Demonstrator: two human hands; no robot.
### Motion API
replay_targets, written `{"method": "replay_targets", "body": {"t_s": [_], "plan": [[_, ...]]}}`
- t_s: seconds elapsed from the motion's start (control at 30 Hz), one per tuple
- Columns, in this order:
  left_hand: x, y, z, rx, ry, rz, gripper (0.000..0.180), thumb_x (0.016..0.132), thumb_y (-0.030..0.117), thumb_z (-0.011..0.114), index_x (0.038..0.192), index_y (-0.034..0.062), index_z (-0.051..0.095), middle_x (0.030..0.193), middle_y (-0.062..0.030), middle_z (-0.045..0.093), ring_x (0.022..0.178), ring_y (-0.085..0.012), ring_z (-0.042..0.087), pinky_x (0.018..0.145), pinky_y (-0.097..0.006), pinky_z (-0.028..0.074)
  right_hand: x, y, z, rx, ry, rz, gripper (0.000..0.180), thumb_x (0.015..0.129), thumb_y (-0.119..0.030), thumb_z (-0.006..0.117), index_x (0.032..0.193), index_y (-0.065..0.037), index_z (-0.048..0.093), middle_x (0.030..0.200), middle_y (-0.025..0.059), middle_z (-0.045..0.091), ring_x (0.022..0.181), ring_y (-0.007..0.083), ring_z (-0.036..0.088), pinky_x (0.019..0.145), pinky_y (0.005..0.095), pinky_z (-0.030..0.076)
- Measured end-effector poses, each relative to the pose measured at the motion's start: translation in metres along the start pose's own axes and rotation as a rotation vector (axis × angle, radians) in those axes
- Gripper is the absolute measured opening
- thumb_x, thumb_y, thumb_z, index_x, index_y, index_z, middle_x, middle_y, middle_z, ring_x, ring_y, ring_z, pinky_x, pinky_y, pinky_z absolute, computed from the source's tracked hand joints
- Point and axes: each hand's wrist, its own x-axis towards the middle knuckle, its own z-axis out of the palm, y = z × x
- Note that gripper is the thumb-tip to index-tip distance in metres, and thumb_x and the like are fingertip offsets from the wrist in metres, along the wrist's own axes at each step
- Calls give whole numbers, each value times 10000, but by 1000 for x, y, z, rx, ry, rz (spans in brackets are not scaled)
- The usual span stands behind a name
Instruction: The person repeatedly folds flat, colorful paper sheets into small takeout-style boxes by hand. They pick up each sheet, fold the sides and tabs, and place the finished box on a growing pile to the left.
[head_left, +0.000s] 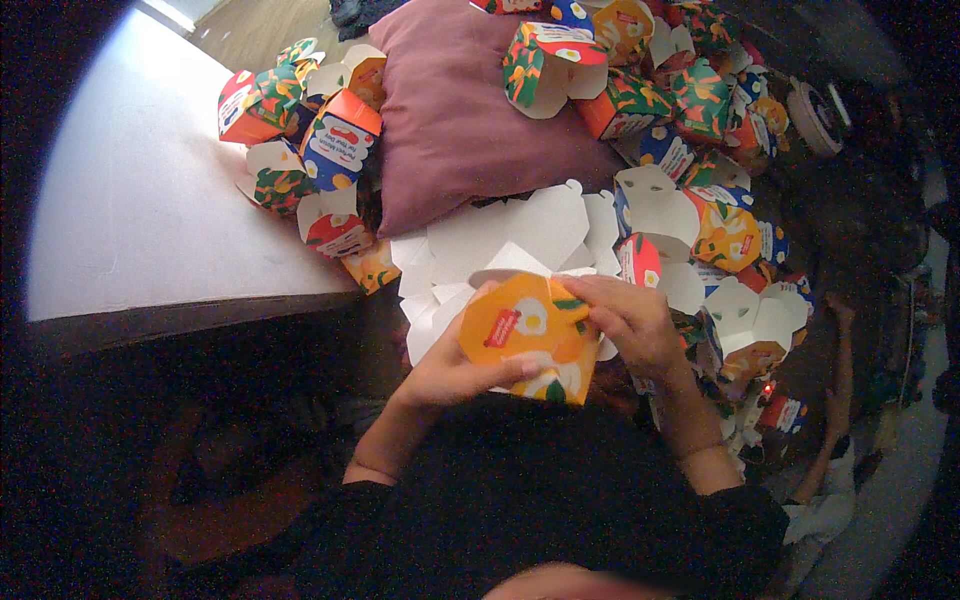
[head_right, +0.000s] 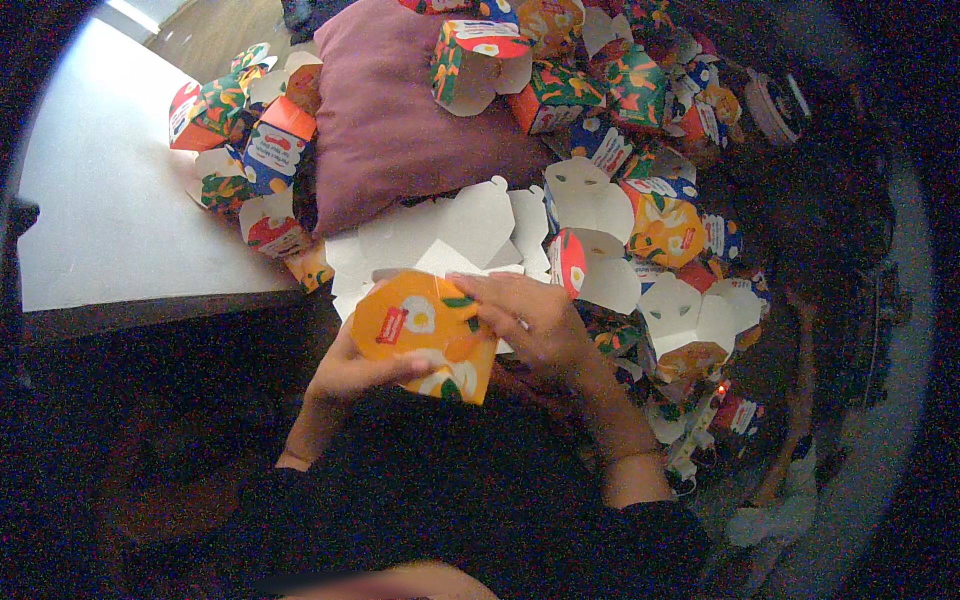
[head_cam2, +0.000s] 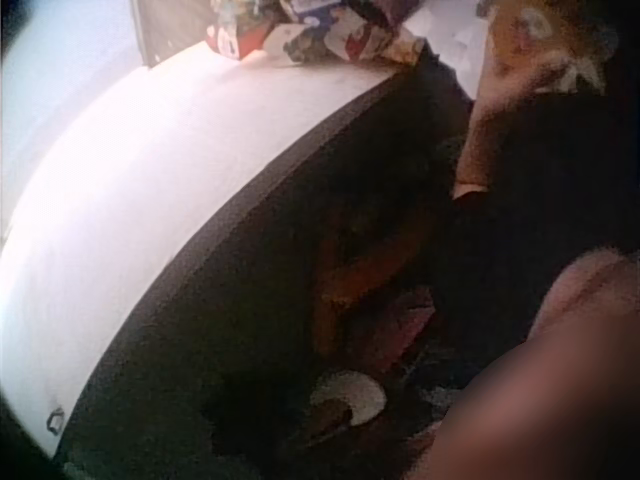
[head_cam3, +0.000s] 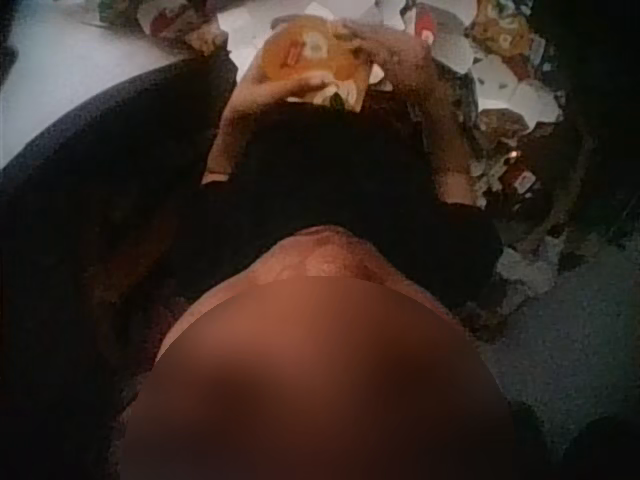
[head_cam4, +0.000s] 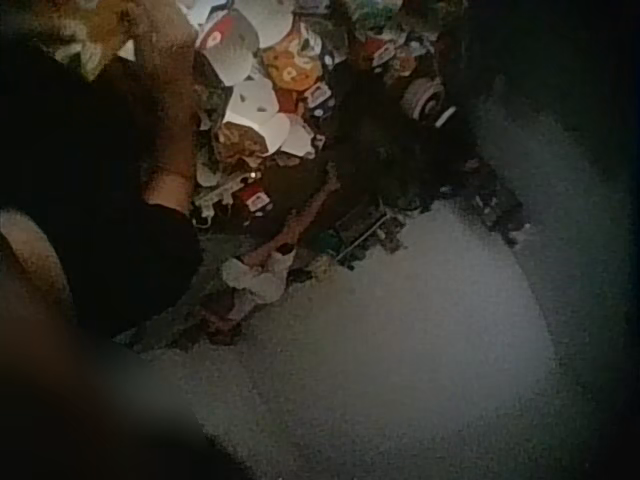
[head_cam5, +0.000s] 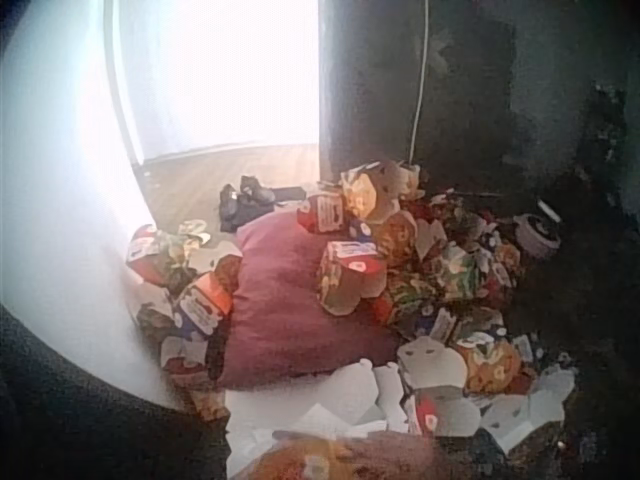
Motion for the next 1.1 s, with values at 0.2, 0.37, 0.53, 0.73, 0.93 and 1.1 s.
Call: {"method": "replay_targets", "body": {"t_s": [0.2, 0.37, 0.53, 0.73, 0.93, 1.1], "plan": [[-12, -3, -10, 135, 40, -15, 524, 741, 40, 704, 1169, 16, 402, 1011, -43, 482, 944, -135, 510, 834, -262, 430, -16, 9, 33, 557, 43, 429, 442, 772, -87, 666, 1187, -7, 535, 1166, 131, 576, 1026, 156, 566, 883, 323, 447], [-22, 29, -27, 272, 764, 360, 593, 668, -57, 702, 1167, 44, 398, 1113, -107, 478, 1011, -211, 519, 871, -329, 452, -16, 56, 56, 390, 315, 568, 552, 773, -149, 675, 1240, 39, 447, 1252, 153, 489, 1112, 228, 493, 928, 376, 400], [-17, 37, -69, 1421, 1637, 720, 804, 626, 13, 775, 1256, 60, 277, 1215, -151, 423, 991, -264, 526, 866, -350, 434, -27, 93, 58, -536, 277, 584, 663, 759, -308, 669, 1248, 60, 416, 1296, 195, 405, 1176, 328, 412, 975, 404, 339], [24, -58, -63, 1247, 413, 420, 561, 644, 123, 735, 1143, 54, 487, 1192, -139, 500, 1113, -339, 462, 973, -411, 335, -31, 94, 75, -592, 113, 654, 706, 756, -399, 641, 1241, 63, 416, 1296, 209, 400, 1197, 363, 378, 983, 437, 316], [43, -111, -65, 1393, 63, 79, 685, 649, 237, 749, 1234, 66, 437, 1318, -183, 396, 1241, -391, 336, 1027, -425, 309, -36, 84, 60, -147, 206, 520, 378, 829, -129, 530, 1187, -10, 506, 1165, 185, 535, 1081, 314, 511, 910, 402, 409], [42, -112, -72, 1309, 40, 69, 684, 651, 244, 749, 1231, 60, 438, 1333, -181, 382, 1258, -390, 317, 1035, -420, 304, -23, 97, 30, -99, -107, 162, 371, 741, 36, 555, 1077, -114, 607, 1119, 142, 555, 988, 295, 564, 826, 329, 474]]}}
